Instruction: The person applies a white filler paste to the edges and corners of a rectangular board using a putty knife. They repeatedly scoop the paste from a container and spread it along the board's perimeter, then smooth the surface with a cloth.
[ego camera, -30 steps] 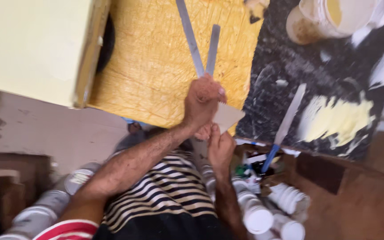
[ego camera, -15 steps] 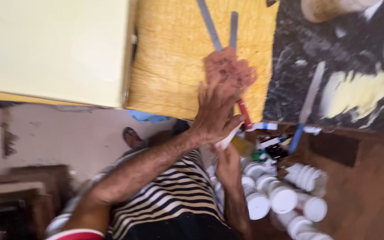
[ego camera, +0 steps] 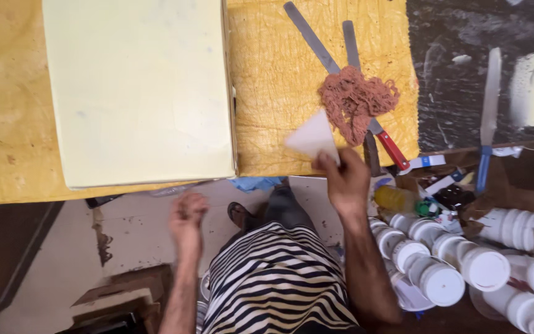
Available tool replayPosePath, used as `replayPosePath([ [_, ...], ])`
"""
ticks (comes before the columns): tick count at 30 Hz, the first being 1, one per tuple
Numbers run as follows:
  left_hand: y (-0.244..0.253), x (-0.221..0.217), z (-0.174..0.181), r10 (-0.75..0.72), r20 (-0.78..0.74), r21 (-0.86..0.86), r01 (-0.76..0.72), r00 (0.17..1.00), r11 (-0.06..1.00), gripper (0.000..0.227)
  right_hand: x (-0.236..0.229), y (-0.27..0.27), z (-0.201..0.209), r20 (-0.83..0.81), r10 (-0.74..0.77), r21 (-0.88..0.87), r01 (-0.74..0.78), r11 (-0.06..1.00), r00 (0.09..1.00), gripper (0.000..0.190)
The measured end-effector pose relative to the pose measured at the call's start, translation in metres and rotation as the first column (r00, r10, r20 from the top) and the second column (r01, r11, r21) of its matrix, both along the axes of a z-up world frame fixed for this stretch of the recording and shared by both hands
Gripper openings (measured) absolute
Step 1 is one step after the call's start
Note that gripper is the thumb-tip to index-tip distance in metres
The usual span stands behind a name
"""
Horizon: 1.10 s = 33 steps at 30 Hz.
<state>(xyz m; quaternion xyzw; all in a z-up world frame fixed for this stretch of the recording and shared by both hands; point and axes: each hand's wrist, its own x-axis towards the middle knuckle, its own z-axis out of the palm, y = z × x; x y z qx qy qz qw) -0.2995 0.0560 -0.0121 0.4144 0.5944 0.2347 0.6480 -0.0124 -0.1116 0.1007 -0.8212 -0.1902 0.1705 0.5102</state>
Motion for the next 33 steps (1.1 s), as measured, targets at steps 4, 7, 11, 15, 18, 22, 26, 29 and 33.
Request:
replayPosePath([
  [4,0.057,-0.034,0.032,0.364,0.45,-0.128,-0.344,0.816,0.93,0.069,0.056,0.072,-0.031,0.028,0.122,0.274,-0.125,0.954,0.992,0.013],
  [7,0.078,-0.034,0.059,0.449,0.589,-0.199,-0.418,0.672,0.886,0.076,0.088,0.135,-0.059,-0.121,0.207,0.591,-0.097,0.801,0.971,0.021],
  [11,0.083,-0.024,0.074,0.377,0.637,-0.15,-0.372,0.672,0.916,0.082,0.117,0.21,-0.085,-0.054,0.105,0.567,-0.056,0.822,0.993,0.026],
  [15,0.082,-0.025,0.078,0.387,0.656,-0.154,-0.387,0.648,0.909,0.082,0.125,0.252,-0.088,0.141,0.053,0.502,-0.117,0.857,0.989,0.028],
  [18,0.079,-0.022,0.079,0.394,0.639,-0.144,-0.4,0.661,0.905,0.082,0.129,0.269,-0.084,0.17,0.049,0.496,-0.129,0.859,0.984,0.027],
  [22,0.076,-0.021,0.083,0.378,0.656,-0.138,-0.39,0.653,0.911,0.08,0.126,0.279,-0.087,0.289,0.108,0.405,-0.224,0.886,0.951,0.024],
  [26,0.074,-0.018,0.084,0.347,0.668,-0.118,-0.367,0.658,0.923,0.08,0.123,0.275,-0.089,0.462,0.138,0.471,-0.374,0.799,0.876,0.024],
  [29,0.072,-0.019,0.084,0.358,0.66,-0.121,-0.377,0.661,0.918,0.08,0.114,0.26,-0.084,0.435,0.233,0.291,-0.38,0.878,0.87,0.027],
  [33,0.073,-0.018,0.083,0.339,0.665,-0.109,-0.363,0.665,0.925,0.08,0.092,0.222,-0.07,0.456,0.3,0.318,-0.468,0.824,0.838,0.025],
])
